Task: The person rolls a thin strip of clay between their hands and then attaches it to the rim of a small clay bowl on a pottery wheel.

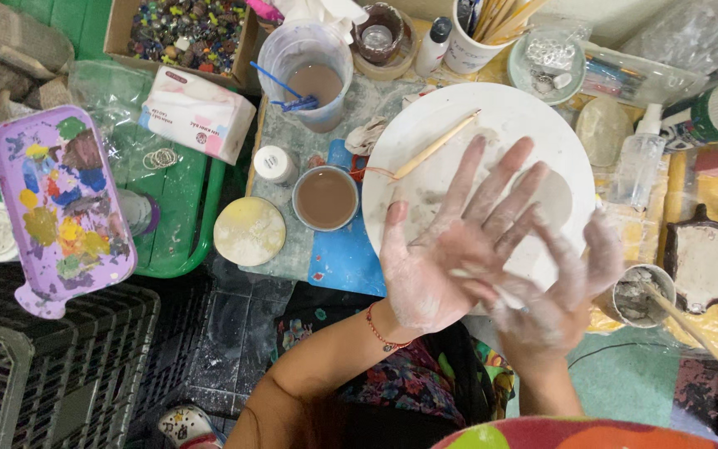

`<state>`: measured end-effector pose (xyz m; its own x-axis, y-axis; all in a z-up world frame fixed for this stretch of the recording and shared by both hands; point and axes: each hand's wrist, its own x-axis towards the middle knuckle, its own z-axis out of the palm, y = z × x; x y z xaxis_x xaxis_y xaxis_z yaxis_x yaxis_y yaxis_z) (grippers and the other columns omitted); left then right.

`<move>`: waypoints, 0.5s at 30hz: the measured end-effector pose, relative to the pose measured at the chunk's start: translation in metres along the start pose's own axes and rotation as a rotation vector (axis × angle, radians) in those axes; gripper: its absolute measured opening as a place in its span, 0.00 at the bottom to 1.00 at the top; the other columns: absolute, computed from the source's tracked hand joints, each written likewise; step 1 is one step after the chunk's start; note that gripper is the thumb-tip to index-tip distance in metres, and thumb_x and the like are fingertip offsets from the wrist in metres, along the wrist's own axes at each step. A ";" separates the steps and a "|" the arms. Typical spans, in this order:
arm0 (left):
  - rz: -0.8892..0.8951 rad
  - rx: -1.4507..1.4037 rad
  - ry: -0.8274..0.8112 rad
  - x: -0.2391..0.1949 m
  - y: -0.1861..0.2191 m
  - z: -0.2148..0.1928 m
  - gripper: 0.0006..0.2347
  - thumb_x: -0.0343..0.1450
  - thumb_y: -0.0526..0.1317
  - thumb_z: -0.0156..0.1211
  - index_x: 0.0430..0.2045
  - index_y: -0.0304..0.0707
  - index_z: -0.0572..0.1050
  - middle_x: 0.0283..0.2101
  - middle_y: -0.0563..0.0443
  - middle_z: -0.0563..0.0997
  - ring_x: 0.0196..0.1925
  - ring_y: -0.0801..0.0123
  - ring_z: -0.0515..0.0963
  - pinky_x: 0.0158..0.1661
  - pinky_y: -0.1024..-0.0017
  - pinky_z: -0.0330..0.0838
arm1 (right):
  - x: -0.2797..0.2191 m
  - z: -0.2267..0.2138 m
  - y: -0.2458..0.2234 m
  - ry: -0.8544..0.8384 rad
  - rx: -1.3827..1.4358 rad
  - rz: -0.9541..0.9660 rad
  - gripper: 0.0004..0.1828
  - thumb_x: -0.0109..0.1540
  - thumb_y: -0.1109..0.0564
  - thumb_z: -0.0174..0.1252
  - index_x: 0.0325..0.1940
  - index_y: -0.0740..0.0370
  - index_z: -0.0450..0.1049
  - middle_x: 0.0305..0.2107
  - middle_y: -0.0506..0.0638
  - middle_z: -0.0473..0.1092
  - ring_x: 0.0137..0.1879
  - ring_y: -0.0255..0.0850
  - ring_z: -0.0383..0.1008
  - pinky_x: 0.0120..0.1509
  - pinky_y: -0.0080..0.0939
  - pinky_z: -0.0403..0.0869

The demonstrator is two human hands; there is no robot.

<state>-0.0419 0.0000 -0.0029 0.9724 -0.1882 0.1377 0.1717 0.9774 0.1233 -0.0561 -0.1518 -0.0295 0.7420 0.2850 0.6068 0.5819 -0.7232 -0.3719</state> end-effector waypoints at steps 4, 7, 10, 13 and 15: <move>0.025 0.020 -0.005 0.005 -0.001 0.001 0.39 0.74 0.67 0.37 0.80 0.53 0.41 0.83 0.42 0.42 0.85 0.52 0.44 0.82 0.56 0.38 | 0.004 -0.004 -0.009 -0.051 0.060 0.007 0.24 0.67 0.31 0.45 0.53 0.44 0.76 0.72 0.50 0.63 0.86 0.57 0.44 0.85 0.62 0.48; 0.064 0.109 0.023 0.009 -0.008 -0.008 0.37 0.75 0.66 0.37 0.80 0.53 0.41 0.83 0.42 0.42 0.85 0.51 0.44 0.82 0.56 0.37 | 0.016 -0.020 -0.018 -0.056 0.244 0.173 0.45 0.70 0.23 0.24 0.81 0.52 0.54 0.78 0.60 0.46 0.85 0.63 0.32 0.85 0.68 0.34; 0.061 0.220 -0.027 0.005 -0.021 -0.011 0.36 0.77 0.66 0.36 0.80 0.52 0.40 0.82 0.42 0.41 0.84 0.49 0.44 0.81 0.57 0.36 | 0.026 -0.007 -0.027 -0.394 0.384 0.170 0.45 0.71 0.26 0.29 0.81 0.58 0.42 0.78 0.64 0.35 0.84 0.66 0.25 0.84 0.68 0.32; 0.264 0.467 -0.204 -0.001 -0.018 -0.018 0.36 0.77 0.67 0.35 0.80 0.58 0.40 0.80 0.48 0.41 0.82 0.53 0.45 0.78 0.58 0.39 | 0.029 0.015 -0.046 -0.452 0.315 0.080 0.44 0.72 0.28 0.31 0.82 0.58 0.38 0.78 0.65 0.30 0.83 0.66 0.21 0.84 0.68 0.30; 0.325 0.497 -0.198 0.010 -0.008 -0.025 0.37 0.76 0.67 0.36 0.79 0.57 0.38 0.81 0.47 0.39 0.82 0.52 0.44 0.78 0.54 0.40 | 0.037 0.025 -0.058 -0.416 0.293 0.031 0.43 0.73 0.30 0.32 0.83 0.59 0.35 0.78 0.65 0.28 0.82 0.66 0.19 0.84 0.67 0.29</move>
<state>-0.0298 -0.0073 -0.0272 0.9067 0.0500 0.4188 -0.2681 0.8349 0.4807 -0.0543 -0.0842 -0.0033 0.7953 0.5359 0.2834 0.5823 -0.5455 -0.6028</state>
